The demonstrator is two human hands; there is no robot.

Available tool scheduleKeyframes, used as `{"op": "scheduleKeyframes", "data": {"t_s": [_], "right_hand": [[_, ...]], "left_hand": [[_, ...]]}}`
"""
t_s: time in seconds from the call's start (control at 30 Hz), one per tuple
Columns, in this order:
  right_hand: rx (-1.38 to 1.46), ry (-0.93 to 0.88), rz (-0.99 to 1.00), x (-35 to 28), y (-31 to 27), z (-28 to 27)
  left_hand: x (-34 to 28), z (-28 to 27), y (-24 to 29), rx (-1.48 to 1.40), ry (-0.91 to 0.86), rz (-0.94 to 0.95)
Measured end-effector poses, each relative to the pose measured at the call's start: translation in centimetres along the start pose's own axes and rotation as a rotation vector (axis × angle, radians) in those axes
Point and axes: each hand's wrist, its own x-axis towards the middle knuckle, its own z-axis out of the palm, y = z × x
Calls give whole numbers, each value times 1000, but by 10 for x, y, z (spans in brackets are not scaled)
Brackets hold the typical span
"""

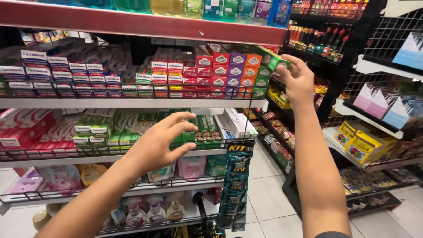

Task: Stocking and scanning items on a shelf in a grocery store.

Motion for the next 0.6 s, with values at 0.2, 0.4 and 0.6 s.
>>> {"op": "scheduleKeyframes", "data": {"t_s": [0.2,0.4,0.6], "right_hand": [[-220,-67,101,24,0,10],[-346,-113,77,45,54,-11],[-251,-72,280,36,25,14]], "left_hand": [[5,5,5,68,-81,66],[-1,10,4,88,-111,107],[-4,15,1,103,-105,138]]}}
